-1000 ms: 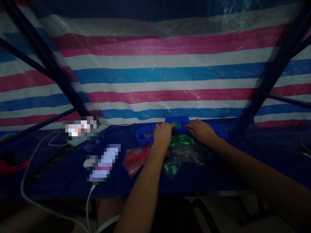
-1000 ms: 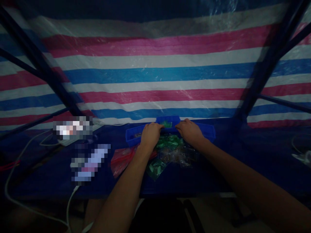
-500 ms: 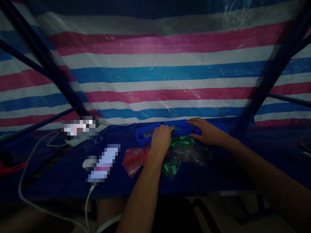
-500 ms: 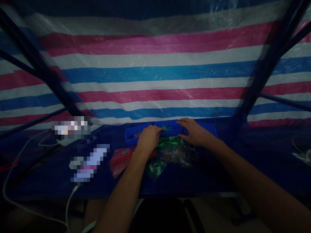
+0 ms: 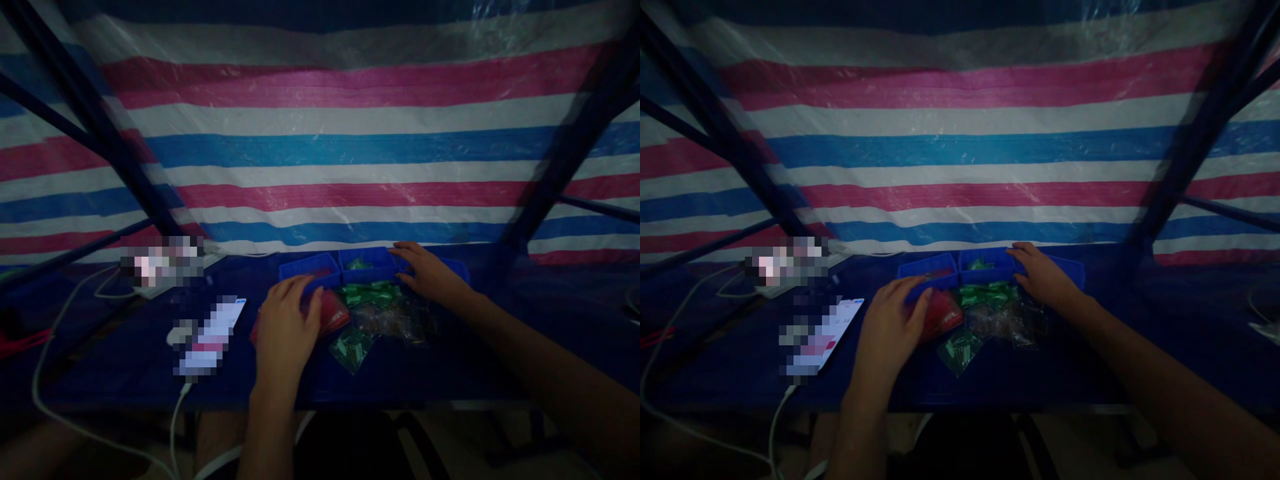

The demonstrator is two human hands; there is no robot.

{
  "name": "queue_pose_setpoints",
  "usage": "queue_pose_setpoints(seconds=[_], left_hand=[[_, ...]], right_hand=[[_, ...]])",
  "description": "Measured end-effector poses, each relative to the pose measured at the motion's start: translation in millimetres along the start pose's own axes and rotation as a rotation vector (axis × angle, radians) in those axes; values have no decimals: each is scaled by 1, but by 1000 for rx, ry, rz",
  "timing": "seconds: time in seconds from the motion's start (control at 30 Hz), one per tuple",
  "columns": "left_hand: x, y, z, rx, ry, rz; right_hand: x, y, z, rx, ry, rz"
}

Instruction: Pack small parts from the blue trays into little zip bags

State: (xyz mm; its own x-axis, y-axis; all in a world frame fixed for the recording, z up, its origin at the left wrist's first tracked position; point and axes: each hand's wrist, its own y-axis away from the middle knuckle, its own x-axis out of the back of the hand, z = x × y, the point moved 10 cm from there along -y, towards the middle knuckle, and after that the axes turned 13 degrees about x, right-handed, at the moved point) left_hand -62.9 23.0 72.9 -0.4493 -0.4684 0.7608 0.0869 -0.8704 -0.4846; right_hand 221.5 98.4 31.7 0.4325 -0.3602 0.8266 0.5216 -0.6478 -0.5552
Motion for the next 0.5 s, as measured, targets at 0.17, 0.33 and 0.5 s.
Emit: queue_pose_setpoints(seconds=[0.17, 0.33, 0.5], left_hand=[[-3, 29, -69, 95, -192, -246], [1, 34, -74, 110, -202, -315], [15, 27, -69, 167, -120, -257]], right_hand=[[15, -2, -16, 39, 63, 87], [33, -7, -36, 93, 54, 233], [45, -8, -48, 116, -17, 314]])
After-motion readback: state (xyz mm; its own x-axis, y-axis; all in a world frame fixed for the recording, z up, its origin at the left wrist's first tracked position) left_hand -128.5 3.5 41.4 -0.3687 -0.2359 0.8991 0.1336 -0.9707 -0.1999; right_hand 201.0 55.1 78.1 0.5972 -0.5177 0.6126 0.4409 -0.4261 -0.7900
